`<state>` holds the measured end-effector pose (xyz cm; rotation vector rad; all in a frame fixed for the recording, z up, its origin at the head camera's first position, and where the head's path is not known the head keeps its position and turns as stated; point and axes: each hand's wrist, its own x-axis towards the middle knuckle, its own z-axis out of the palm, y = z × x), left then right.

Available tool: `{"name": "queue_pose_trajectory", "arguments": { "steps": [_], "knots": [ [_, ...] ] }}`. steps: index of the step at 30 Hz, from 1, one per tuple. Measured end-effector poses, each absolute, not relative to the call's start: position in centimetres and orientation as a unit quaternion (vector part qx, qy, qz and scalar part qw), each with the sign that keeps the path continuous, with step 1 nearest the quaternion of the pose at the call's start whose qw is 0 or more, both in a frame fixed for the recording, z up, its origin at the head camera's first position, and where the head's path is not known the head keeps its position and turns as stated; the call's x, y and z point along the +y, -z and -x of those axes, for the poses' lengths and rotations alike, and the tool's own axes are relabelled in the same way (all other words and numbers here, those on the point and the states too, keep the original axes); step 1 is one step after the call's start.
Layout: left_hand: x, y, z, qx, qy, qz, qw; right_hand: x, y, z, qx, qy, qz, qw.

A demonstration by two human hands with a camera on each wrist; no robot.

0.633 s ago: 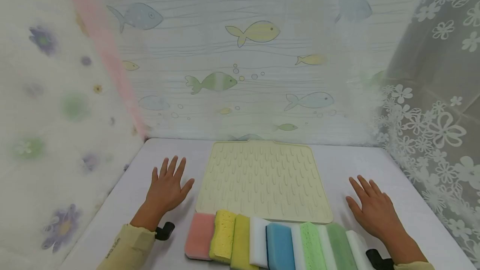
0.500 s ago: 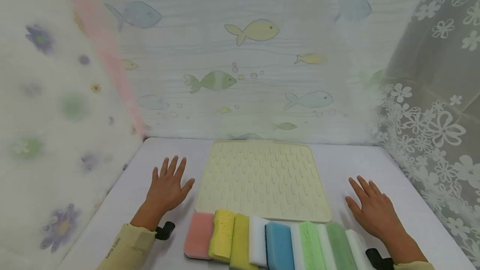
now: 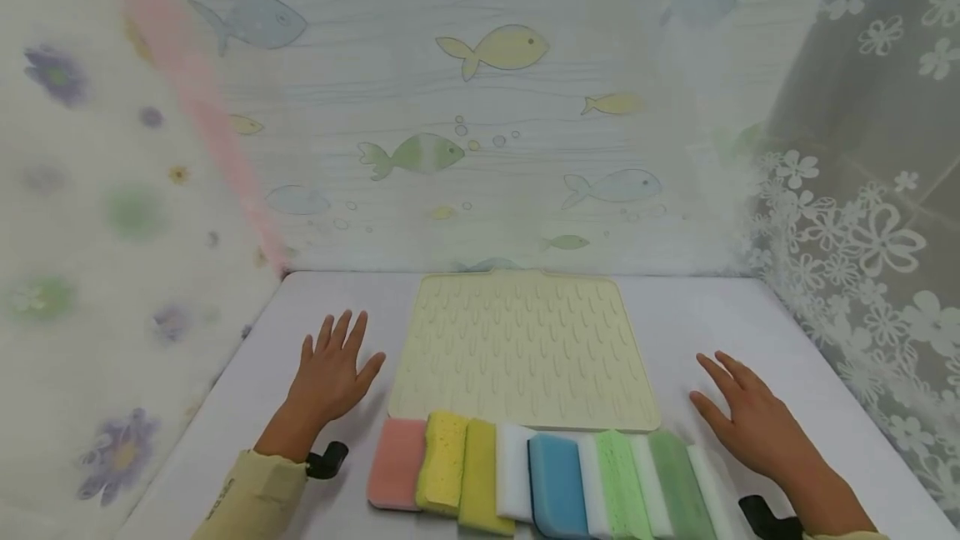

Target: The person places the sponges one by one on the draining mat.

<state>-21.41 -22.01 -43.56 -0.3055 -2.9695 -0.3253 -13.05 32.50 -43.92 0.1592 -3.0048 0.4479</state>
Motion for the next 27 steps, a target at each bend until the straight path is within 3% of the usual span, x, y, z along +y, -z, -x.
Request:
{"name": "queue_pose_trajectory", "arguments": {
  "steps": [10,27],
  "knots": [
    [-21.2,44.5,21.6,-0.98,0.139,0.117,0.083,32.2,43.1,11.7,-0.982,-0.186,-0.037,0.019],
    [-20.2,45.7,21.8,-0.979,0.181,0.09,0.007,32.2,43.4,9.4,-0.975,-0.218,-0.019,-0.021]
  ]
}}
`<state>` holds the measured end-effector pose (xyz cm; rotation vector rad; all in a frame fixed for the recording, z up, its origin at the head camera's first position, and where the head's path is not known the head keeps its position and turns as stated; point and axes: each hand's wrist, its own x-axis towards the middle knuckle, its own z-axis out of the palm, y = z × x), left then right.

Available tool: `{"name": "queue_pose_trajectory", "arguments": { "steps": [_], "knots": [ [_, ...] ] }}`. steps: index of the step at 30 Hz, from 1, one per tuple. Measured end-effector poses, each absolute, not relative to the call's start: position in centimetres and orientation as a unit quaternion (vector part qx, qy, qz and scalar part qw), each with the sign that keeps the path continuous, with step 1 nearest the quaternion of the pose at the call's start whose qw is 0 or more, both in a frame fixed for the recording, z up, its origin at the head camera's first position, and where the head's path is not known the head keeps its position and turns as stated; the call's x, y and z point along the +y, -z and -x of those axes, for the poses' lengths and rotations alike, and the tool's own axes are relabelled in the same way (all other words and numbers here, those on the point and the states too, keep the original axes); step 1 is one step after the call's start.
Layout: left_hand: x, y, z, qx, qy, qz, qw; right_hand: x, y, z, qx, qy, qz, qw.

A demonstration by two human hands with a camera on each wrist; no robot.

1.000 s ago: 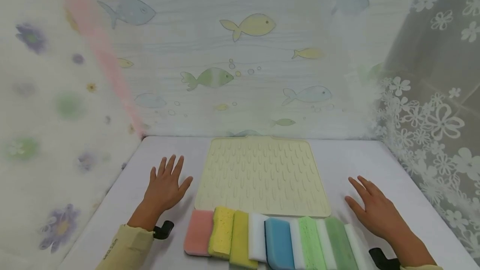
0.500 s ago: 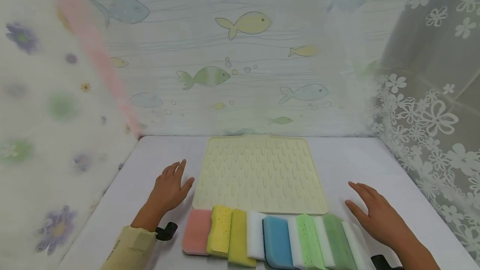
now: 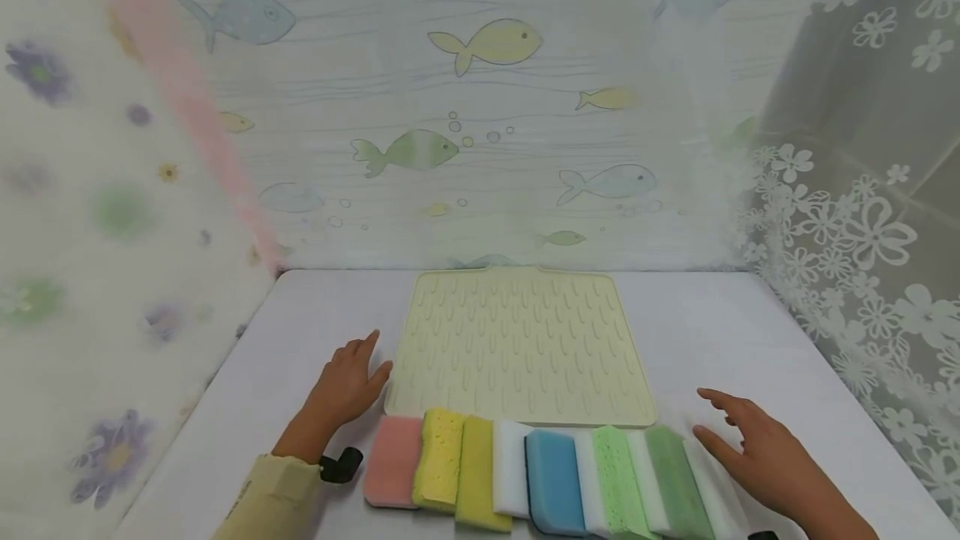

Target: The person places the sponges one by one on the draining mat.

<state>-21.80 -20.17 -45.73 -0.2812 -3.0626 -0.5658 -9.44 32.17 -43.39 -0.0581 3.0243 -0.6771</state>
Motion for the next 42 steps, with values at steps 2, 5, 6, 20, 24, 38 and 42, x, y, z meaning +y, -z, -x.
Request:
{"name": "queue_pose_trajectory", "arguments": {
  "steps": [2,5,6,20,24,38,42],
  "knots": [
    [-20.1,45.8,21.8,-0.978,0.189,0.085,-0.003,32.2,43.4,9.2,0.974,0.226,0.021,0.021],
    [-20.0,45.9,22.0,-0.977,0.196,0.081,-0.017,32.2,43.4,8.9,0.972,0.233,0.018,0.027],
    [-20.0,46.0,22.0,-0.977,0.196,0.079,-0.021,32.2,43.4,8.8,0.971,0.235,0.015,0.033],
    [-19.6,47.1,22.9,-0.968,0.236,0.053,-0.059,32.7,44.0,8.5,0.96,0.246,-0.045,0.127],
    [-19.6,47.3,23.1,-0.965,0.25,0.037,-0.064,32.5,44.3,8.3,0.955,0.257,-0.051,0.142],
    [-19.5,47.1,22.9,-0.956,0.283,0.039,-0.071,32.2,44.9,8.0,0.945,0.286,-0.043,0.151],
    [-19.4,47.3,22.9,-0.952,0.295,0.037,-0.072,32.4,45.0,7.8,0.943,0.297,-0.036,0.148]
  ]
}}
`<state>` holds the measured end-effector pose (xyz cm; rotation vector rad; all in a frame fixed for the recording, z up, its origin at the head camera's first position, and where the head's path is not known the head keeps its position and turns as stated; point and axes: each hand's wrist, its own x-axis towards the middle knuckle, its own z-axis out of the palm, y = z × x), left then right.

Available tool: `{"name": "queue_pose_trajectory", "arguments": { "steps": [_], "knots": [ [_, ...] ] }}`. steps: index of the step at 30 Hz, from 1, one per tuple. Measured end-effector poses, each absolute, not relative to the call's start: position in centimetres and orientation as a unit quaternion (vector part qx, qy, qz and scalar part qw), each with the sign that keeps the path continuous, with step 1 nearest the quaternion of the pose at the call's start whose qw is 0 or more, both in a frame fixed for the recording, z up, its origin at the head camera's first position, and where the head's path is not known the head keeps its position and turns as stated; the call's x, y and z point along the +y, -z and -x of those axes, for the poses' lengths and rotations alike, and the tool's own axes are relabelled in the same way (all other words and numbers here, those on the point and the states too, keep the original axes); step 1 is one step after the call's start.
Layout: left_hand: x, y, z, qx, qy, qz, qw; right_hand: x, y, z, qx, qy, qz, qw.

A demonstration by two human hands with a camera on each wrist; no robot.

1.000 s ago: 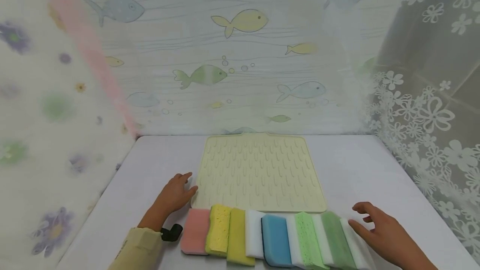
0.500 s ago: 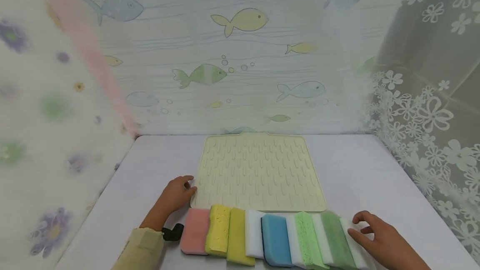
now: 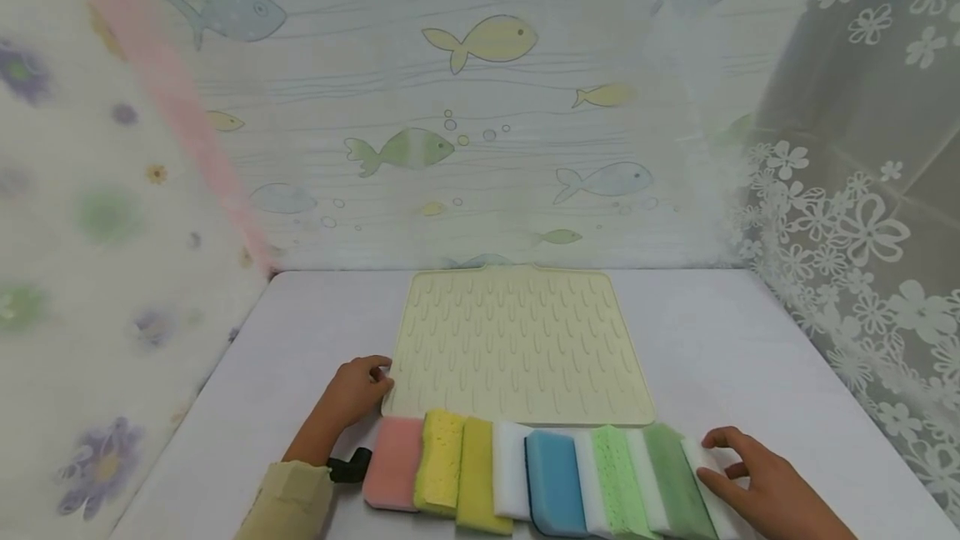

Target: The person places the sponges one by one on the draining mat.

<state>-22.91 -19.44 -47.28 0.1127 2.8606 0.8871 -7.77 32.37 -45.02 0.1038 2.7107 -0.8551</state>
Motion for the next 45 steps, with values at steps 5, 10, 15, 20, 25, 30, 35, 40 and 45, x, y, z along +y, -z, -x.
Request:
{"name": "queue_pose_trajectory", "arguments": {
  "steps": [5,10,15,20,25,30,35,40,45],
  "knots": [
    [-19.5,47.6,22.8,0.944,-0.321,-0.03,0.075,32.4,44.8,7.9,0.943,0.295,-0.039,0.148],
    [-19.4,47.6,22.7,0.936,-0.342,-0.022,0.079,32.5,43.9,8.2,0.948,0.278,-0.044,0.147],
    [-19.4,47.5,22.7,0.933,-0.35,-0.014,0.079,32.5,42.6,9.0,0.958,0.253,-0.036,0.131],
    [-19.3,47.5,22.8,0.933,-0.351,-0.014,0.079,32.3,41.5,9.7,0.966,0.242,-0.005,0.092],
    [-19.3,47.7,22.8,0.929,-0.362,-0.004,0.082,31.3,40.6,10.9,0.97,0.236,0.027,0.051],
    [-19.4,47.8,22.8,0.925,-0.372,0.004,0.085,30.2,39.8,12.3,0.971,0.23,0.053,0.035],
    [-19.4,47.7,22.7,0.924,-0.374,0.005,0.086,29.1,39.0,13.9,0.973,0.221,0.068,0.024],
    [-19.4,47.8,22.7,0.92,-0.382,0.006,0.088,28.2,38.1,15.4,0.972,0.219,0.087,0.012],
    [-19.5,47.9,22.8,0.921,-0.38,0.001,0.084,27.1,37.2,17.1,0.97,0.217,0.111,0.002]
  ]
}}
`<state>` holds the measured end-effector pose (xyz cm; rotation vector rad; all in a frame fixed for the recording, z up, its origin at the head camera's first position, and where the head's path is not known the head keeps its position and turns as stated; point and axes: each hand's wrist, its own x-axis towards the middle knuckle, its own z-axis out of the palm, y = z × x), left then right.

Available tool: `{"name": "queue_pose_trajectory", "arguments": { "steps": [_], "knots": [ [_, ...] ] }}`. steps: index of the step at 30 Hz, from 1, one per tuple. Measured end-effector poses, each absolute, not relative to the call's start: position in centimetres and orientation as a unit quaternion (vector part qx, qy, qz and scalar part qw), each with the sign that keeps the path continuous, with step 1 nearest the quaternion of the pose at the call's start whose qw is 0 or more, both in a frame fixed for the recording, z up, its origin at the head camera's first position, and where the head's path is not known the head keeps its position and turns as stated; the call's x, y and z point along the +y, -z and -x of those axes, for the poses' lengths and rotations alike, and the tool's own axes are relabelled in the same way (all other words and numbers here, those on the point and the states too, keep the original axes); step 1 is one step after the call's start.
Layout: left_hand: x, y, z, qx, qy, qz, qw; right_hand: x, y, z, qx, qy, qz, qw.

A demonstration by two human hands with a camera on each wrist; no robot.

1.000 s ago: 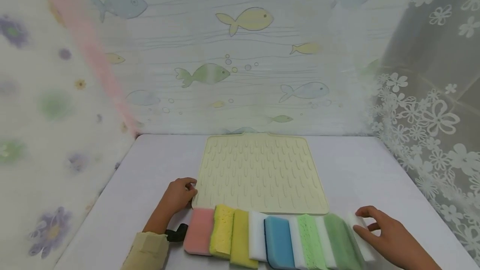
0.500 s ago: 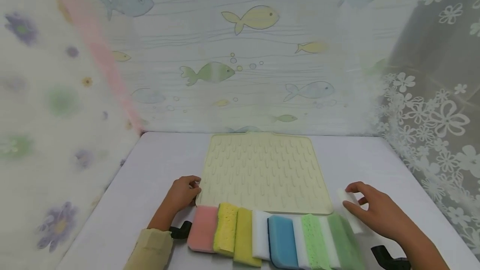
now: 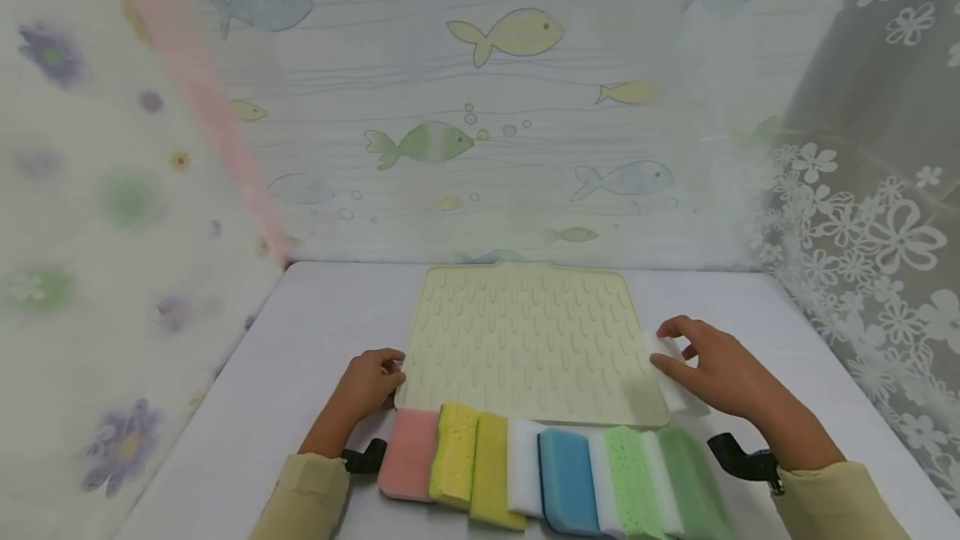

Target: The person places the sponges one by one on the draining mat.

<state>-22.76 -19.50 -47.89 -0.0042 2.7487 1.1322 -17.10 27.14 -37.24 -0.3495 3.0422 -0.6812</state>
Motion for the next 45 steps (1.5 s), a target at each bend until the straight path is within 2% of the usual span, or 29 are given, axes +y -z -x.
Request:
{"name": "queue_pose_trajectory", "arguments": {
  "steps": [21,45],
  "knots": [
    [-19.6,48.1,22.8,0.921,-0.381,-0.001,0.079,22.0,37.4,23.8,0.963,0.232,0.139,0.012],
    [-19.5,48.4,22.7,0.928,-0.365,-0.009,0.066,13.2,37.3,28.6,0.958,0.247,0.141,0.034]
  ]
}}
